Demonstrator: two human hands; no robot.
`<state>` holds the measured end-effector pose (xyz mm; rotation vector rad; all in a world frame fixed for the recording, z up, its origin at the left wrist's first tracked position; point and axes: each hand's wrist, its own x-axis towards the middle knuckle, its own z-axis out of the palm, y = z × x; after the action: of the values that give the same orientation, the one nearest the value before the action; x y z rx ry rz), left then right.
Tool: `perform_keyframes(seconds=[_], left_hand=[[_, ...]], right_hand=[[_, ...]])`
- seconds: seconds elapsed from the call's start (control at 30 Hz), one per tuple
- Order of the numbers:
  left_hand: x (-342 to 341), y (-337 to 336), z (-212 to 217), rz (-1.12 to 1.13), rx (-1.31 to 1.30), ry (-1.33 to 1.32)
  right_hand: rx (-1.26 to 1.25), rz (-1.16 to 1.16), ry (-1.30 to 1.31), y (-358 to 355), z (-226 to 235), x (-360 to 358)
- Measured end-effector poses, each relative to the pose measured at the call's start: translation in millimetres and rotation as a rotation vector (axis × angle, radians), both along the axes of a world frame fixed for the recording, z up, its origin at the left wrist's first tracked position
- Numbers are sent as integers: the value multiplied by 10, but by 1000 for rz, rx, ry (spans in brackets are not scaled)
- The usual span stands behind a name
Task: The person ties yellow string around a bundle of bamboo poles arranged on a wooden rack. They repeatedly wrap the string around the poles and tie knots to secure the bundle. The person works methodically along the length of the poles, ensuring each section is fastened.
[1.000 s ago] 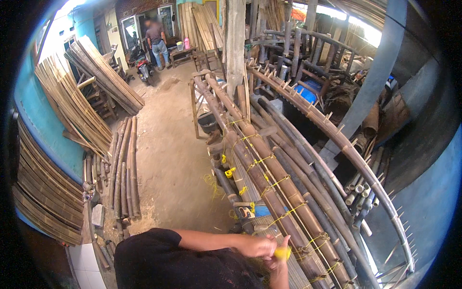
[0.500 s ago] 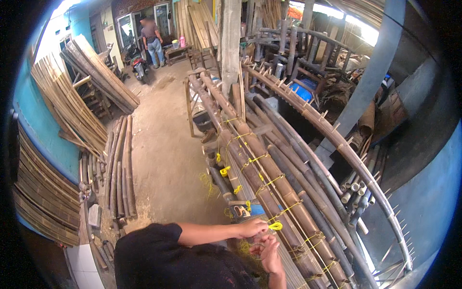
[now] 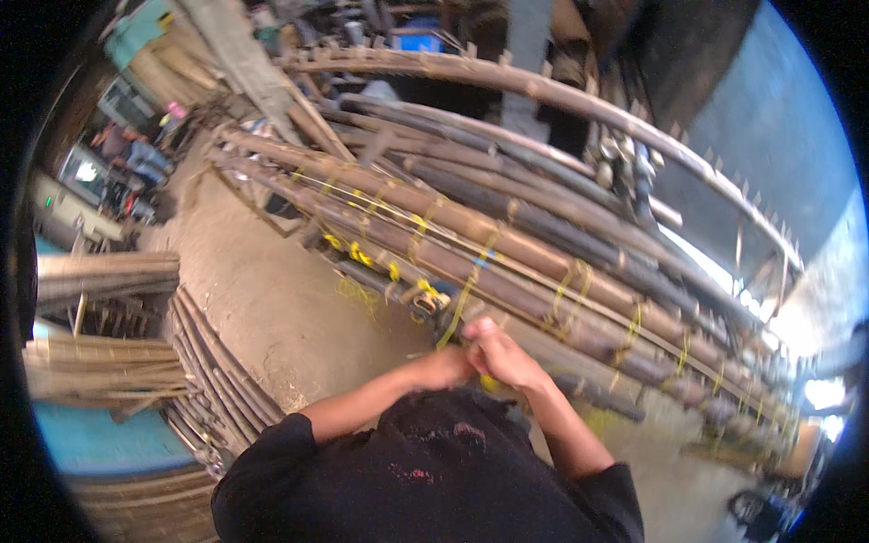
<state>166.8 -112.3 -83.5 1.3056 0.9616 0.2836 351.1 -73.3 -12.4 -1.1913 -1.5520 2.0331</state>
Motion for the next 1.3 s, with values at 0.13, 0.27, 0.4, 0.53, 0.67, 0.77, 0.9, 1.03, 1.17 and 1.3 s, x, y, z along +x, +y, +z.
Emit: perform_keyframes(seconds=[0.13,0.27,0.4,0.53,0.67,0.77,0.9,1.03,1.17,1.3], left_hand=[[-100,178,204,486,-289,-598],[106,-52,115,14,-38,-69],[228,40,-196,289,418,429],[263,65,-319,218,552,484],[347,77,-474,133,478,449],[511,204,-389,66,423,329],[637,333,-468,142,179,195],[932,241,-403,270,-492,-214],[1070,-242,339,-598,-540,-251],[1011,-427,41,-548,340,138]], right_hand=[[-289,-452,306,-213,-261,-76],[-228,-56,81,-89,-348,162],[332,-173,-78,-202,-225,88],[595,-536,-535,-272,-695,456],[191,-739,-481,-325,-1453,806],[634,-596,-575,-254,-1733,852],[49,-522,208,-403,-946,743],[42,232,62,-1075,-640,729],[316,257,-202,-1520,-1427,1234],[82,68,209,-1403,-395,1584]])
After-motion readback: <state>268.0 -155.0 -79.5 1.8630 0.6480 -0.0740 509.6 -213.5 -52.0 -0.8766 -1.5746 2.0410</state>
